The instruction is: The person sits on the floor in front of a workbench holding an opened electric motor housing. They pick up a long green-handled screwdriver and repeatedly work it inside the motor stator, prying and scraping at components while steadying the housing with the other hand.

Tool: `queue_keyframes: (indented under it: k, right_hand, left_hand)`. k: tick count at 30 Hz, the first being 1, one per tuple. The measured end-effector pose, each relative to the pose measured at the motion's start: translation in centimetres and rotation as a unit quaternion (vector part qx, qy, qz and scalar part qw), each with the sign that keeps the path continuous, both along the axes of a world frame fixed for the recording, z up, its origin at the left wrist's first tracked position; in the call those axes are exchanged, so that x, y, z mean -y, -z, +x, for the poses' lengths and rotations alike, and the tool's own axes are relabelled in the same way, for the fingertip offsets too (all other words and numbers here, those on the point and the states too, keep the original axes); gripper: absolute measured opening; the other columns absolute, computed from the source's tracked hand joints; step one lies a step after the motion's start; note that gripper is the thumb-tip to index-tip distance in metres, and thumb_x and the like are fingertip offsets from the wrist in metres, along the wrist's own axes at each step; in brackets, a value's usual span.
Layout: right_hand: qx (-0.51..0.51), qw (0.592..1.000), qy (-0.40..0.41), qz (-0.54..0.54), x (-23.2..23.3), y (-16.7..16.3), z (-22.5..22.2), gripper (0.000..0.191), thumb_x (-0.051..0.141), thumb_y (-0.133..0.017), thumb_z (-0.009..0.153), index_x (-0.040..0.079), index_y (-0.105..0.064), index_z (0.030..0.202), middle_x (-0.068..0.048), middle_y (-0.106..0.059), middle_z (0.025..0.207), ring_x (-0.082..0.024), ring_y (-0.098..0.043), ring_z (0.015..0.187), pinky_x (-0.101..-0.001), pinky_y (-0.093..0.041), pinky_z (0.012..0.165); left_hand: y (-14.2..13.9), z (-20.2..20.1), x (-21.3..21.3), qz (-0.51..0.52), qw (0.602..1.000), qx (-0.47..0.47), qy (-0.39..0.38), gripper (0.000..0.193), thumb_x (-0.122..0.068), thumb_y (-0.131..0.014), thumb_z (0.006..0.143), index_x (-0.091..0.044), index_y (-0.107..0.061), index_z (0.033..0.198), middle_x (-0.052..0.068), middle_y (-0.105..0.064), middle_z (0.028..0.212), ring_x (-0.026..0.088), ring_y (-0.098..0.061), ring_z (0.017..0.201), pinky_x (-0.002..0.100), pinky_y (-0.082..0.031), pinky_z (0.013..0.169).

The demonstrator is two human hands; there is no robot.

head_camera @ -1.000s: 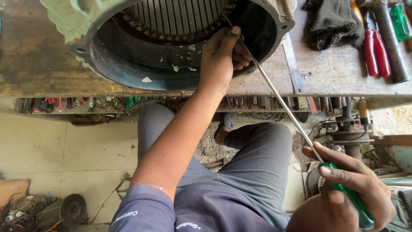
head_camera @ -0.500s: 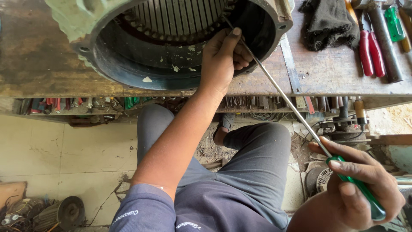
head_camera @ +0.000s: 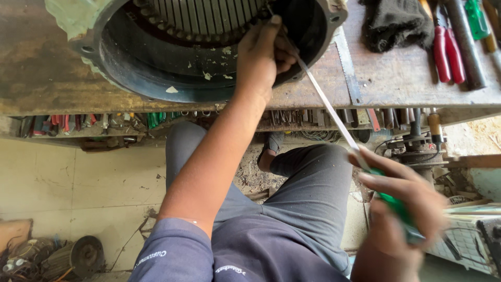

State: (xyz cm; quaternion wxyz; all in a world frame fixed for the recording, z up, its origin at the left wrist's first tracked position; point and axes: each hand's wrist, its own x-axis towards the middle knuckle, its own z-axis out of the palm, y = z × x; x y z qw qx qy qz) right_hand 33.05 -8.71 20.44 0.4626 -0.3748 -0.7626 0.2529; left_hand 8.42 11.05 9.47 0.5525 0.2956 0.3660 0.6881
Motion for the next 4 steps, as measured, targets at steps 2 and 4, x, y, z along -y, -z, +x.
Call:
queue_keyframes:
  k: [2,4]
  right_hand:
    - [-0.022,0.996,0.004,0.086,-1.06,2.04,-2.00,0.035,0.028,-0.062,0.108,-0.006,-0.067,0.107,-0.038,-0.069,0.116,-0.041,-0.077,0.099,-0.0412,-0.066,0.082]
    - [-0.113,0.993,0.018,0.039,-0.19,1.60,-2.09,0.035,0.030,-0.065,0.114,-0.004,-0.068,0.111,-0.034,-0.069,0.119,-0.038,-0.077,0.104,-0.0439,-0.066,0.091]
  left_hand:
    - [0.03,0.12,-0.22,-0.002,1.000,0.004,0.007,0.028,-0.032,-0.061,0.103,-0.006,-0.065,0.091,0.007,-0.071,0.067,0.013,-0.067,0.055,0.026,-0.051,0.049]
    - [0.37,0.31,-0.01,-0.006,1.000,-0.009,0.013,0.029,-0.031,-0.062,0.103,-0.005,-0.065,0.091,0.008,-0.070,0.067,0.015,-0.066,0.053,0.027,-0.051,0.049]
